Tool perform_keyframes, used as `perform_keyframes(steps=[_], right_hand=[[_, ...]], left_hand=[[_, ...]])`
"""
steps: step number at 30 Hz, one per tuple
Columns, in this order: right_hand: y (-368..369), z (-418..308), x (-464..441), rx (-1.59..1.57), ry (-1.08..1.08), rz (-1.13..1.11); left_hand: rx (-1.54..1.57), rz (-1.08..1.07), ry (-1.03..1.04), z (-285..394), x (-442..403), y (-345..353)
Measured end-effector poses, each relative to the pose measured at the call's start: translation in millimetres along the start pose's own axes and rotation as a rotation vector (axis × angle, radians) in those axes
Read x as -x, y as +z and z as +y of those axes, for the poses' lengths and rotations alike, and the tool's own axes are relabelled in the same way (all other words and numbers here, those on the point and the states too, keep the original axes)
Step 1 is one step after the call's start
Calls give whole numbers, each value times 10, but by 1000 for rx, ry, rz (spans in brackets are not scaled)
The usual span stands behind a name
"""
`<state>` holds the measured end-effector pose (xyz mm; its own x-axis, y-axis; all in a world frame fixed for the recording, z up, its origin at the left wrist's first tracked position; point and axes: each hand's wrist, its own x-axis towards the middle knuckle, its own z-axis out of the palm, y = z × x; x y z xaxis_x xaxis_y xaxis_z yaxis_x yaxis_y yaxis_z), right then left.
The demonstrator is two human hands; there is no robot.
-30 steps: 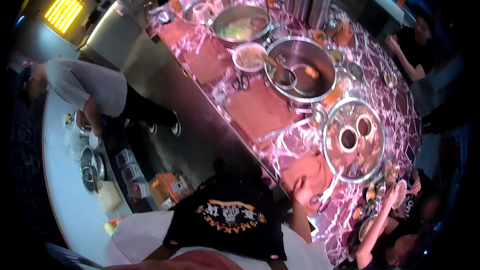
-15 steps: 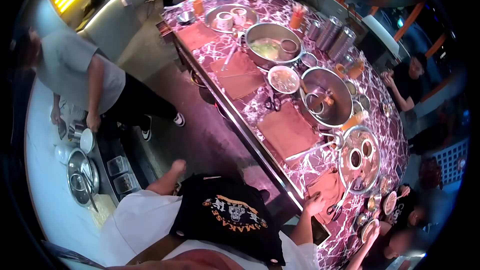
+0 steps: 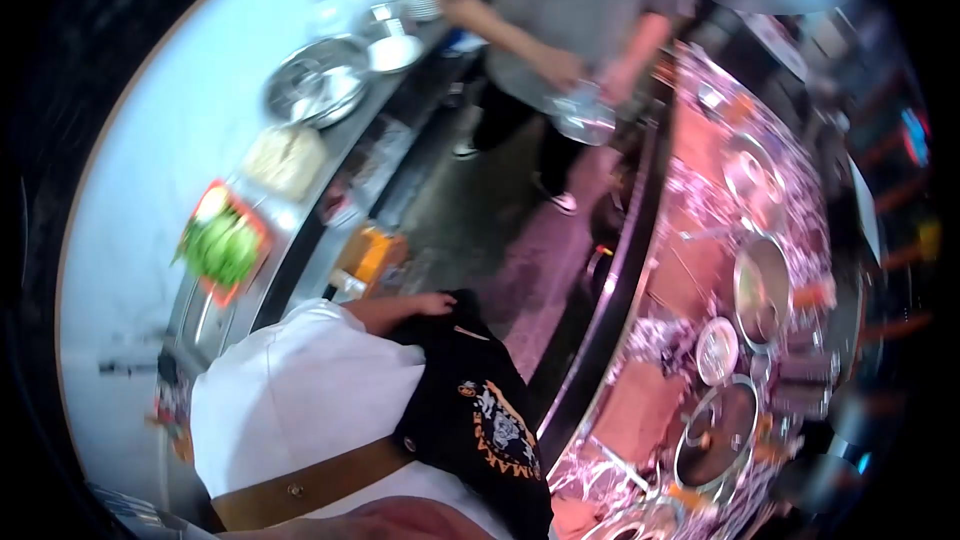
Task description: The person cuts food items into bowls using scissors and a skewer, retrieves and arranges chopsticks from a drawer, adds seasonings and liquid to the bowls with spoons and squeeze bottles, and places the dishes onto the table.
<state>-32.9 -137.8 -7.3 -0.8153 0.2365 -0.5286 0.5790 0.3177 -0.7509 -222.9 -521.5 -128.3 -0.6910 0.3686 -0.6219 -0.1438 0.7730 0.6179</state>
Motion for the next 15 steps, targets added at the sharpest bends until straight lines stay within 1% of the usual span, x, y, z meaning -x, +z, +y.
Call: perform_keyframes(steps=[1,2,3,4,5,7,8,9,10,11,12,13,14,15], right_hand=[[0,28,-86,21,21,-38],[-16,93,-162,47,47,-65],[-44,165,-218,77,71,-92],[-53,245,-259,103,90,-109],[-69,328,-295,141,109,-128],[-63,467,-358,214,147,-170],[-43,512,-374,255,169,-185],[-28,539,-373,298,191,-197],[-1,588,-382,354,205,-210],[50,632,-416,416,207,-219],[119,698,-476,513,179,-240],[215,800,-535,622,123,-274],[316,966,-601,744,42,-308],[409,1106,-642,880,-44,-350]], left_hand=[[39,32,-46,109,251,-307],[-13,92,6,180,446,-590],[37,238,46,14,454,-709],[197,267,-91,122,633,-1030],[184,405,-48,141,770,-1335],[413,622,-198,217,841,-1892],[320,754,-70,-66,702,-2145],[418,857,-66,-136,667,-2456],[372,934,-51,-220,610,-2775],[89,1106,-33,-154,631,-3093],[249,913,-150,38,742,-3568],[282,992,-35,-532,291,-3929],[296,1005,3,-242,404,-4331],[335,982,-84,-318,329,-4756]])
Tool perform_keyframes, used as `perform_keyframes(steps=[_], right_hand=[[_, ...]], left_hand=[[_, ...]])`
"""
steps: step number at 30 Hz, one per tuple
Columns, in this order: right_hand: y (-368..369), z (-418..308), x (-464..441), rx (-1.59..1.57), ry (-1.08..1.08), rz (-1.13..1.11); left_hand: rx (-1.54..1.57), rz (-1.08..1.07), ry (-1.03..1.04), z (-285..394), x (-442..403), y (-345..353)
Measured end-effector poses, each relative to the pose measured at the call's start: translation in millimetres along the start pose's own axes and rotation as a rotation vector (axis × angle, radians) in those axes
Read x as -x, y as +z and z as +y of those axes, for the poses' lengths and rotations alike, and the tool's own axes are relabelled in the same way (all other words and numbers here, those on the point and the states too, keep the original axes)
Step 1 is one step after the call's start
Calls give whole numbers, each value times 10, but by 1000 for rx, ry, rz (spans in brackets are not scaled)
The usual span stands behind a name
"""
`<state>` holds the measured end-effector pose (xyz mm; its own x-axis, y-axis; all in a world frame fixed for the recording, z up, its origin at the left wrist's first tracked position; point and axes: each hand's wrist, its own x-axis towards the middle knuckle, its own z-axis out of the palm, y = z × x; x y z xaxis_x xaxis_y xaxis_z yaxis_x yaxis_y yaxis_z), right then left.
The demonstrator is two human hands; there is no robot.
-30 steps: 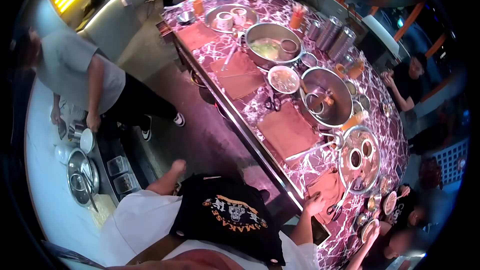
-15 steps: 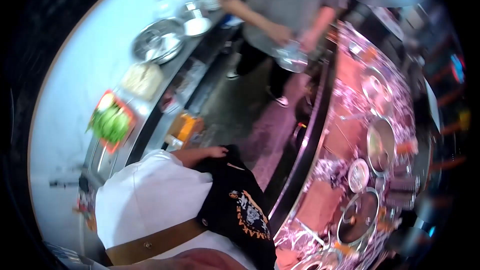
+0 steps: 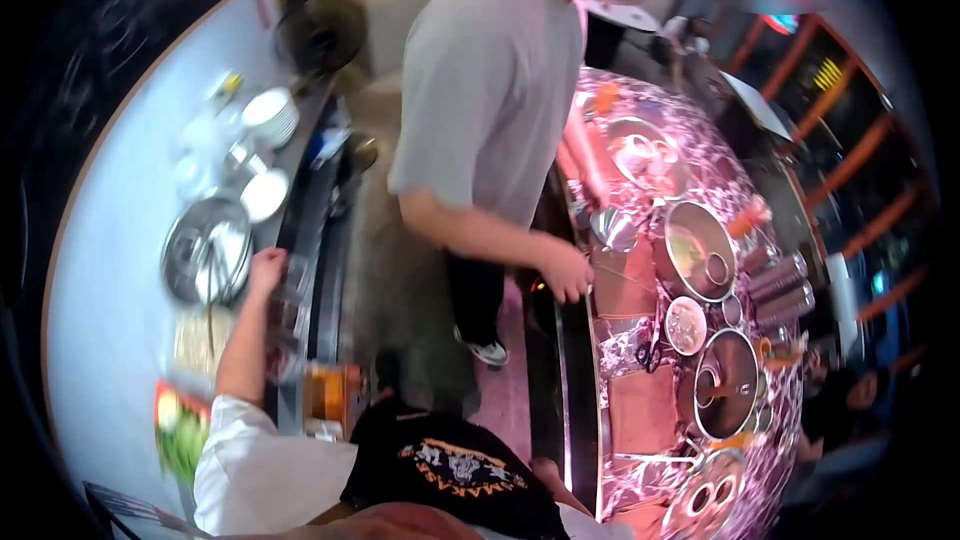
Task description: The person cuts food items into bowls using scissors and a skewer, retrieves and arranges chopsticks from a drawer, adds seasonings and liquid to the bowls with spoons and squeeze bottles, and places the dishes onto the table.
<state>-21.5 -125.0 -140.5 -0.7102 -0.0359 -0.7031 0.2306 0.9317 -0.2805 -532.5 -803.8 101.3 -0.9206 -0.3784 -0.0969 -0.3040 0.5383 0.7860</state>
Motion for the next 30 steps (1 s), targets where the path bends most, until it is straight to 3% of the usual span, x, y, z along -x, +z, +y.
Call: perform_keyframes(steps=[1,3,5,7,8,10,12,14,19,21,23,26,30], right_hand=[[255,62,-125,149,-63,8],[-288,-479,-76,-295,221,4],[-632,-927,-115,-477,362,45],[-943,-1344,-179,-575,434,91],[-1078,-1530,-207,-600,456,107],[-1290,-1891,-233,-662,507,128],[-1479,-2195,-312,-699,533,147],[-1594,-2405,-361,-730,547,165],[-1721,-2780,-452,-798,573,177],[-1708,-2888,-518,-823,578,177],[-1697,-2991,-602,-850,577,177],[-1677,-3140,-722,-874,576,185],[-1532,-3171,-1100,-813,522,199]], left_hand=[[66,81,73,62,-340,-118],[-187,198,250,-340,-1488,-235],[-261,164,182,-111,-2046,-441],[-407,346,213,-267,-2631,-465],[-390,337,219,-263,-2767,-467],[-437,341,50,-243,-2910,-578],[-631,209,6,-271,-2970,-647],[-790,69,68,-284,-3017,-698],[-773,63,163,-12,-2827,-762],[-600,211,168,185,-2747,-860],[-649,212,220,33,-2959,-869],[-785,62,198,-41,-3204,-895],[-830,33,264,24,-3376,-920]])
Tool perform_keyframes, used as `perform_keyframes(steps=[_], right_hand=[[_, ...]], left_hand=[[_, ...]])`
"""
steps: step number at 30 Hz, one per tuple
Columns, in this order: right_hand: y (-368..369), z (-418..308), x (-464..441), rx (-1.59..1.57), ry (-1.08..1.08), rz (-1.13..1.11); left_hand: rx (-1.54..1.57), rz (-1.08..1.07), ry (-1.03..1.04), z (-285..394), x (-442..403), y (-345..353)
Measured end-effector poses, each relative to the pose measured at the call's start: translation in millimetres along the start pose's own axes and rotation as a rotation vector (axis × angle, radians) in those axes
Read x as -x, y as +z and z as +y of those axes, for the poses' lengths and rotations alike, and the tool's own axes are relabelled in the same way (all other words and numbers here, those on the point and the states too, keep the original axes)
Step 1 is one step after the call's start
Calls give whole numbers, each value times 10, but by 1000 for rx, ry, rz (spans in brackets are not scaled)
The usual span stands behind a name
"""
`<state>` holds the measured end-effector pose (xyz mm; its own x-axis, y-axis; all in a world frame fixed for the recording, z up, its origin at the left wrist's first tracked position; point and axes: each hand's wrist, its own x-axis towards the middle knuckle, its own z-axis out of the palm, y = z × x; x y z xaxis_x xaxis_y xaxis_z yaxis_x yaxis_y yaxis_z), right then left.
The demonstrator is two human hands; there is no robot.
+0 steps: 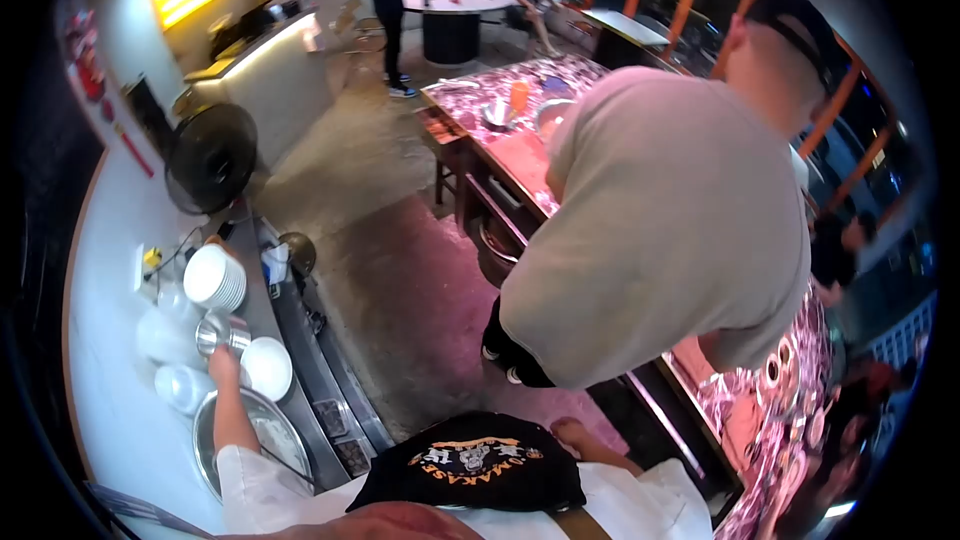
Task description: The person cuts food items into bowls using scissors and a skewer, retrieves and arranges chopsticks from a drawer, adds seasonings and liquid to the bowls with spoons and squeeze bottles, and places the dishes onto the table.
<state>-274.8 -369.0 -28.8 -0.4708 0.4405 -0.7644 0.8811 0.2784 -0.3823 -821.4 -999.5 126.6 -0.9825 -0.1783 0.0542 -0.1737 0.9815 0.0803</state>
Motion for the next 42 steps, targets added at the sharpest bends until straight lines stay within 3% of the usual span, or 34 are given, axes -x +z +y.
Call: perform_keyframes(steps=[5,13,15,19,21,25,27,28,30,32,35,39,42], right_hand=[[382,176,-247,34,-177,48],[426,58,32,-64,-44,50],[471,56,-31,-58,-84,78],[363,-456,-167,73,-85,43],[316,-824,-343,261,-278,41],[234,-1938,-503,152,-584,-24],[192,-2603,-446,76,-735,-75],[219,-2877,-514,-32,-701,-180],[277,-3410,-599,-157,-665,-290],[149,-3909,-560,-570,-366,-531],[-47,-4336,-814,-680,-252,-601],[-361,-4563,-1162,-668,-263,-592],[-657,-4726,-1245,-840,-192,-549]], left_hand=[[-32,-2,-4,-39,-102,-10],[65,102,-24,-39,-10,-241],[186,326,-32,-79,6,-407],[475,394,-18,-545,-147,-297],[938,153,-75,-90,232,-640],[941,112,138,813,869,-695],[1017,-43,79,1433,1230,-692],[986,-169,44,1643,1341,-518],[938,-185,200,2042,1532,-193],[911,-283,320,2399,1576,-9],[788,-404,489,2809,1365,126],[690,-377,797,3254,719,13],[689,-404,960,3722,206,-43]])
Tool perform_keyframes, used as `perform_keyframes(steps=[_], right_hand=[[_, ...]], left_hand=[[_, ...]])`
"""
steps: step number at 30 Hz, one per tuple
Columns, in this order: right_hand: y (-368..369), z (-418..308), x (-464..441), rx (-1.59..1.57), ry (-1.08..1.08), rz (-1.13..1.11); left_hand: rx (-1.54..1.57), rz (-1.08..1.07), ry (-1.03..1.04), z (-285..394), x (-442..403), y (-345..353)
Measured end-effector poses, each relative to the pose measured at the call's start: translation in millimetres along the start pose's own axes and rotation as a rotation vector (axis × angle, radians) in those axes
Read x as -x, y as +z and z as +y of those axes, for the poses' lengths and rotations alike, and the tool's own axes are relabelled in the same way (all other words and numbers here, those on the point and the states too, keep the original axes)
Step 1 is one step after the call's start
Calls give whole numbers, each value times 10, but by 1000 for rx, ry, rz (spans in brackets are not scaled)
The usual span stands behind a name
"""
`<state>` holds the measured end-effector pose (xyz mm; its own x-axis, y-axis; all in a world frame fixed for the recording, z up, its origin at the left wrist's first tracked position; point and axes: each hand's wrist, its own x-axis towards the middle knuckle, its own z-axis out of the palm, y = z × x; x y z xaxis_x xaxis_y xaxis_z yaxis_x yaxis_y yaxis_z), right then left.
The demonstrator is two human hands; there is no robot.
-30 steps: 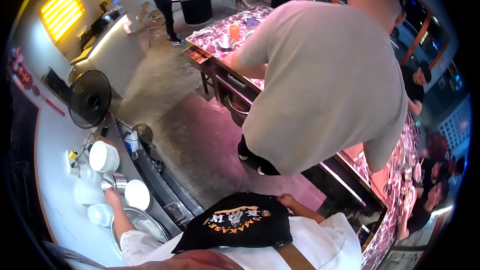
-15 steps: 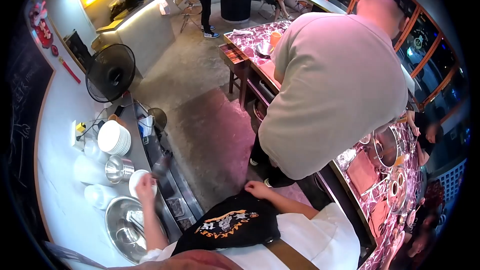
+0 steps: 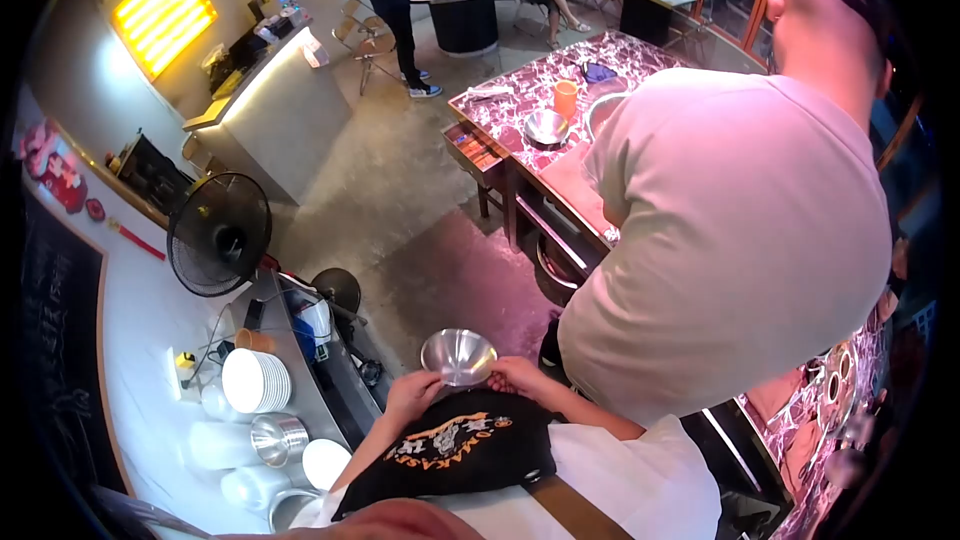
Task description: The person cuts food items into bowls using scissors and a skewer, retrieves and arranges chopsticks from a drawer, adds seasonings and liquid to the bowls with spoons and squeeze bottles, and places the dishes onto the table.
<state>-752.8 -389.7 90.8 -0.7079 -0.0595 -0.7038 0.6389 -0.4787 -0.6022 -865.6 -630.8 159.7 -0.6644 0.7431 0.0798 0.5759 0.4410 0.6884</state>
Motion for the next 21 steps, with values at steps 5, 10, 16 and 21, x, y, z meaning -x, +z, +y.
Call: perform_keyframes(steps=[5,10,16,21], right_hand=[[-288,-221,-255,-158,-198,190],[-463,-470,-571,-377,-332,539],[-511,-1080,-1142,-574,-411,866],[-722,-1719,-1545,-601,-617,993]], left_hand=[[115,-187,174,14,-1007,-83],[302,-409,179,-270,-1975,-24],[352,-572,266,-956,-3336,-204],[395,-522,142,-1635,-4191,-446]])
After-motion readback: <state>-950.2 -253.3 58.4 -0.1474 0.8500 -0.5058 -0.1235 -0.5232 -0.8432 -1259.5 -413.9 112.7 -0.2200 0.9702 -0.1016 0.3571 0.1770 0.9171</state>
